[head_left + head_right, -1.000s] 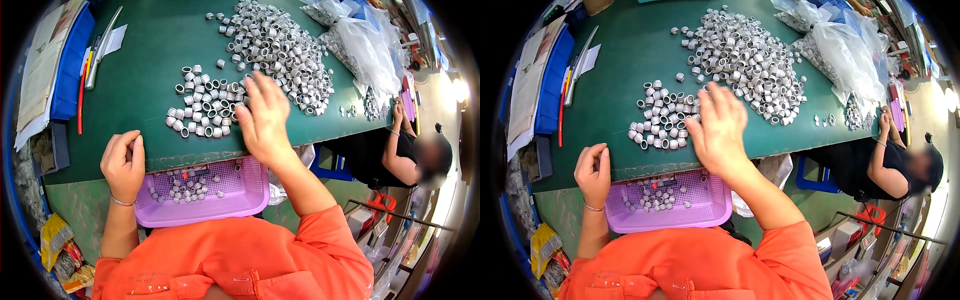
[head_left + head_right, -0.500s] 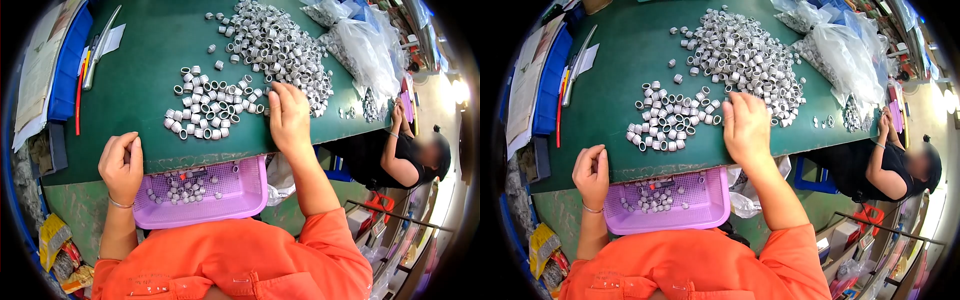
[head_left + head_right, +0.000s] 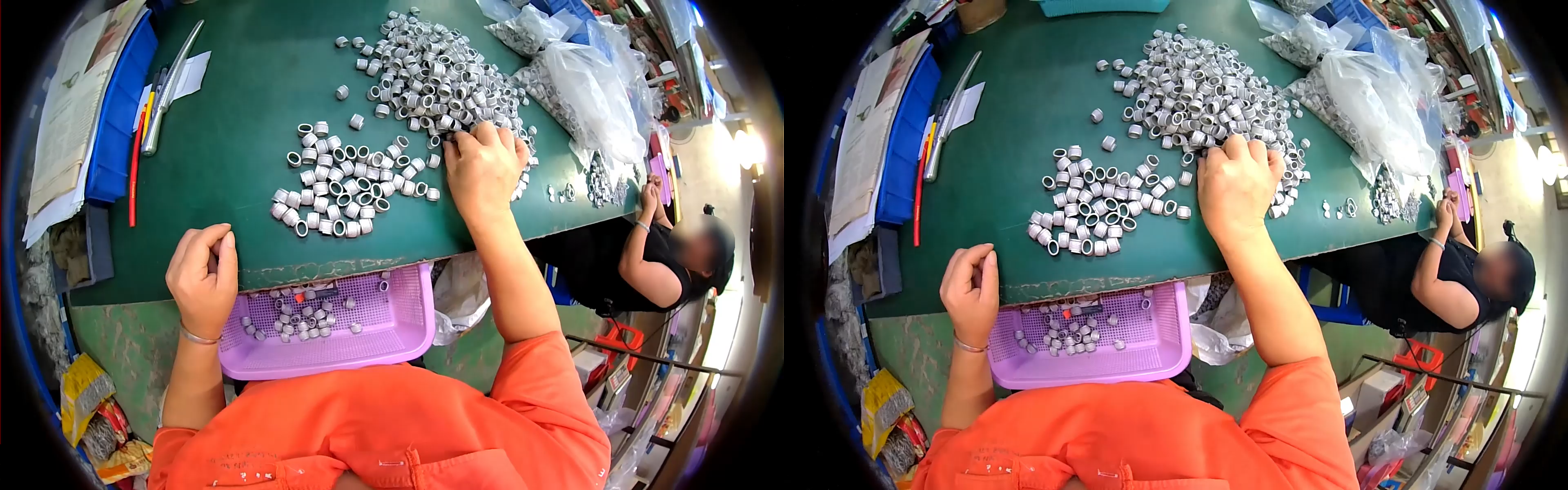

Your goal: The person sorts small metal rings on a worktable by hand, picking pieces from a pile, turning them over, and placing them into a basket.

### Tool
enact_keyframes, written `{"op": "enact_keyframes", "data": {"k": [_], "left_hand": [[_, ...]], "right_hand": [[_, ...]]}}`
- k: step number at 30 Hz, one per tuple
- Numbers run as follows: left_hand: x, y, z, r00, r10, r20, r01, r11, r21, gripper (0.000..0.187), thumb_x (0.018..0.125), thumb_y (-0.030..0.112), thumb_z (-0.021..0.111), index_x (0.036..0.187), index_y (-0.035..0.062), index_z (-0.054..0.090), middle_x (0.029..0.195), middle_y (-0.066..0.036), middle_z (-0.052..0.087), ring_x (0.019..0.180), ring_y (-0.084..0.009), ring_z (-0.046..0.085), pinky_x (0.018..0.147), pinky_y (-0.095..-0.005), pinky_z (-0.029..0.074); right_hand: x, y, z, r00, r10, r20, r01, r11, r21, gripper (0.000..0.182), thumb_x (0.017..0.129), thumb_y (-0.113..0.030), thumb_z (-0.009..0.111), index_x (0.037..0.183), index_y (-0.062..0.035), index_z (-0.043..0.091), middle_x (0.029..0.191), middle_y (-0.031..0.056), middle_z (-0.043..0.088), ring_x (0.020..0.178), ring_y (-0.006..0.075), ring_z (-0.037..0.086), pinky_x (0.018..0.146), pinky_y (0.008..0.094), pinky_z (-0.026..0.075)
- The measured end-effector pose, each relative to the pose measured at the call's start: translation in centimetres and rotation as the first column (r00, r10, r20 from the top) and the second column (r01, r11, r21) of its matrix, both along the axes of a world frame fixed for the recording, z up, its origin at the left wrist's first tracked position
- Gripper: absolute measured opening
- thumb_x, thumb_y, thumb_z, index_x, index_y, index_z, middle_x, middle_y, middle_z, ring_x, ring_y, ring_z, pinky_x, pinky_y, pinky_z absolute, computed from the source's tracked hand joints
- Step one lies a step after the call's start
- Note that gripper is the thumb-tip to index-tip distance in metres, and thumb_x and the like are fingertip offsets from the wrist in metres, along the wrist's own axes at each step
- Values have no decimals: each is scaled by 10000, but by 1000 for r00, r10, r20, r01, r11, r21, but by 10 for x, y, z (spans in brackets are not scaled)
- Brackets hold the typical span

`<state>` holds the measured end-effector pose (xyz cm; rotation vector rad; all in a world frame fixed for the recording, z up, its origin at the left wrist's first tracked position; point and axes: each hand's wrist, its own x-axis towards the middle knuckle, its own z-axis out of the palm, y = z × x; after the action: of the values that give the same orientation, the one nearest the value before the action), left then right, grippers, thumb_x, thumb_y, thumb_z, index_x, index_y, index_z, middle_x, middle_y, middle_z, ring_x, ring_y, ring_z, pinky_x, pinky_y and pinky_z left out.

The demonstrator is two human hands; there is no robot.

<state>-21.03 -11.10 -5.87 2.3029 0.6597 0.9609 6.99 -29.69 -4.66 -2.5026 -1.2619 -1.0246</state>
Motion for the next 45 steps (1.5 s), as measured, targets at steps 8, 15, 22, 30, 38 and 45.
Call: {"op": "enact_keyframes", "data": {"k": [8, 15, 22, 30, 38, 45], "left_hand": [[0, 0, 2, 1000, 7, 8, -7, 1000, 0, 75, 785, -38, 635, 851, -2, 635, 651, -63, 530, 492, -142, 468, 455, -263, 369], [-1, 0, 6, 1000, -17, 25, 17, 1000, -13, 72, 769, -18, 644, 832, 10, 624, 650, -89, 547, 551, -224, 550, 511, -308, 437], [0, -2, 5, 1000, 0, 14, 0, 1000, 11, 82, 772, -48, 635, 839, -1, 629, 649, -88, 539, 526, -193, 522, 483, -288, 413], [0, -1, 2, 1000, -3, 10, 2, 1000, 10, 68, 794, -46, 628, 853, -14, 628, 649, -66, 512, 501, -146, 462, 458, -266, 364], [1, -2, -1, 1000, -15, -9, 16, 999, 35, 55, 829, -34, 606, 879, -17, 622, 677, -61, 502, 536, -129, 450, 473, -249, 357], [0, -2, 0, 999, -31, 9, 31, 999, 29, 73, 836, -26, 602, 905, -24, 625, 696, -54, 518, 573, -129, 473, 504, -250, 379]], "right_hand": [[-3, 0, 10, 999, -16, -49, 13, 998, -61, 140, 666, -210, 707, 631, -92, 640, 732, 52, 542, 806, 243, 534, 825, 415, 360], [-5, 0, 12, 995, -29, -100, 22, 997, -68, 139, 652, -216, 754, 697, -108, 678, 756, 26, 552, 804, 234, 533, 832, 386, 354], [-11, 0, 10, 994, -75, -78, 70, 995, -67, 162, 690, -246, 734, 747, -102, 687, 831, 41, 565, 884, 247, 536, 954, 441, 337], [-7, -1, 14, 989, -41, -143, 35, 998, -45, 162, 671, -241, 748, 716, -98, 687, 796, 34, 545, 857, 236, 527, 920, 413, 321], [-5, -6, 10, 985, 7, -174, -14, 999, -38, 149, 641, -196, 704, 695, -74, 638, 845, 64, 543, 918, 259, 509, 922, 454, 309], [-3, -7, 4, 981, -14, -195, 2, 998, -62, 196, 624, -214, 706, 733, -64, 642, 879, 78, 536, 930, 282, 505, 868, 449, 342]]}}
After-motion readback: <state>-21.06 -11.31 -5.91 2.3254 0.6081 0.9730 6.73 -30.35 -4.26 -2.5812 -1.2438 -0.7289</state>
